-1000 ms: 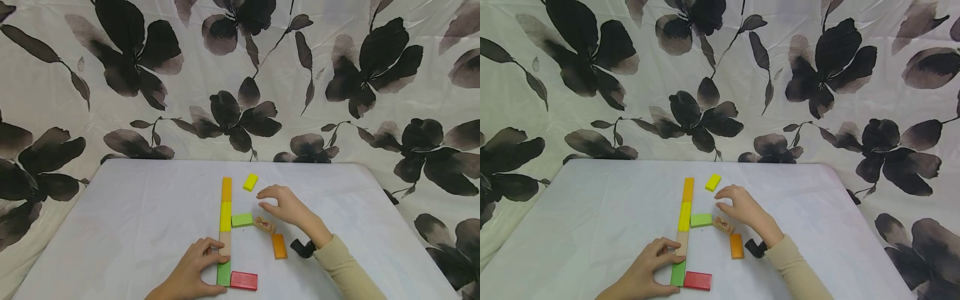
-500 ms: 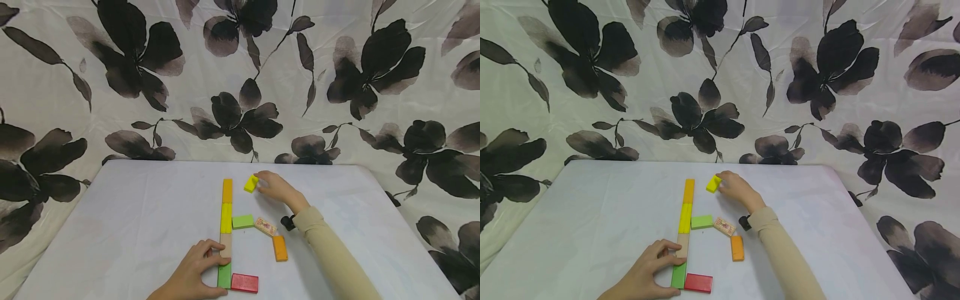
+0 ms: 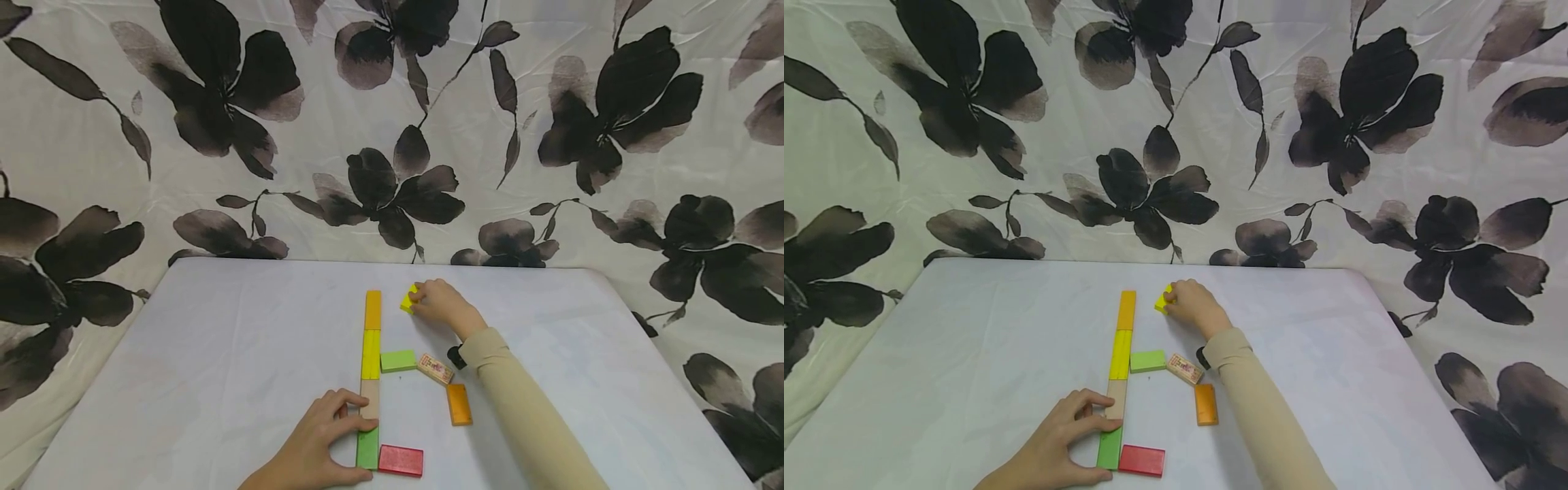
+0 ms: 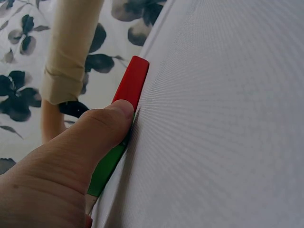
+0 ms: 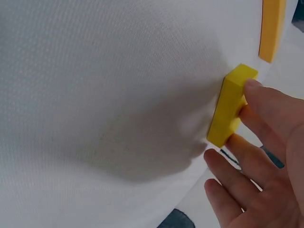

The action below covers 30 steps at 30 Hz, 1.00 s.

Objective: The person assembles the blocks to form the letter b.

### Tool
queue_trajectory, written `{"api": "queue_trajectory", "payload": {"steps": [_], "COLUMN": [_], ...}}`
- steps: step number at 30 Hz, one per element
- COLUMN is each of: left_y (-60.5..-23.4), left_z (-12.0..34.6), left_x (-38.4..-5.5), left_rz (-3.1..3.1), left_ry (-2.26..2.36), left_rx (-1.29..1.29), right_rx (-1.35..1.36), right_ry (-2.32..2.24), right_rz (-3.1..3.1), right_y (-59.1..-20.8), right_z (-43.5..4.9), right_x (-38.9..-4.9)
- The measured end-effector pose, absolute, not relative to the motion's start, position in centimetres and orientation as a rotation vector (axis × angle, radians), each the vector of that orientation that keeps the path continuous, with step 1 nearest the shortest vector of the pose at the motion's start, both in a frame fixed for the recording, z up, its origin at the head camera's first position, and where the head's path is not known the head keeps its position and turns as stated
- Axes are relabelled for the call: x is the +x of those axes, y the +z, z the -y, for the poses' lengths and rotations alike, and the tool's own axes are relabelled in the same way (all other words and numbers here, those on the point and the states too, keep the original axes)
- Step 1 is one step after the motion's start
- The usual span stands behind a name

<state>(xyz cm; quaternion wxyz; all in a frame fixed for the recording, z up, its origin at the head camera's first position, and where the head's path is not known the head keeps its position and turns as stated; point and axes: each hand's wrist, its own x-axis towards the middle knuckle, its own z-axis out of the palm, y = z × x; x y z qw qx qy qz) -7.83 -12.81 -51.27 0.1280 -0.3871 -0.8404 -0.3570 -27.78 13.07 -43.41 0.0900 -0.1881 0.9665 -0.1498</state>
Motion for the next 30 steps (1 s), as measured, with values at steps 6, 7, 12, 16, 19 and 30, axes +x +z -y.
{"api": "queue_trajectory", "payload": {"steps": [6,7,12,16,19,30], "left_y": [-51.1,-51.1,-51.0,-51.0,-51.1,-51.1], "left_z": [12.8,12.7,12.7,12.7,12.7,12.6], "left_x": [-7.7,-7.7,-7.6,-7.7,-7.7,-7.8], "left_rz": [2.456,2.448,2.438,2.445,2.457,2.46], "left_ry": [-1.054,-1.056,-1.055,-1.056,-1.053,-1.049], "left_rx": [-1.123,-1.126,-1.131,-1.125,-1.115,-1.111], "right_rx": [-0.532,-0.521,-0.451,-0.395,-0.356,-0.199], "right_ry": [-0.491,-0.501,-0.589,-0.651,-0.668,-0.723], "right_rz": [-2.896,-2.894,-2.872,-2.857,-2.856,-2.879], "right_y": [-43.3,-43.2,-43.1,-43.3,-43.4,-44.0], "right_z": [-13.2,-13.4,-15.2,-17.2,-18.5,-22.8], "right_x": [-27.5,-27.4,-26.9,-26.4,-26.0,-23.8]}}
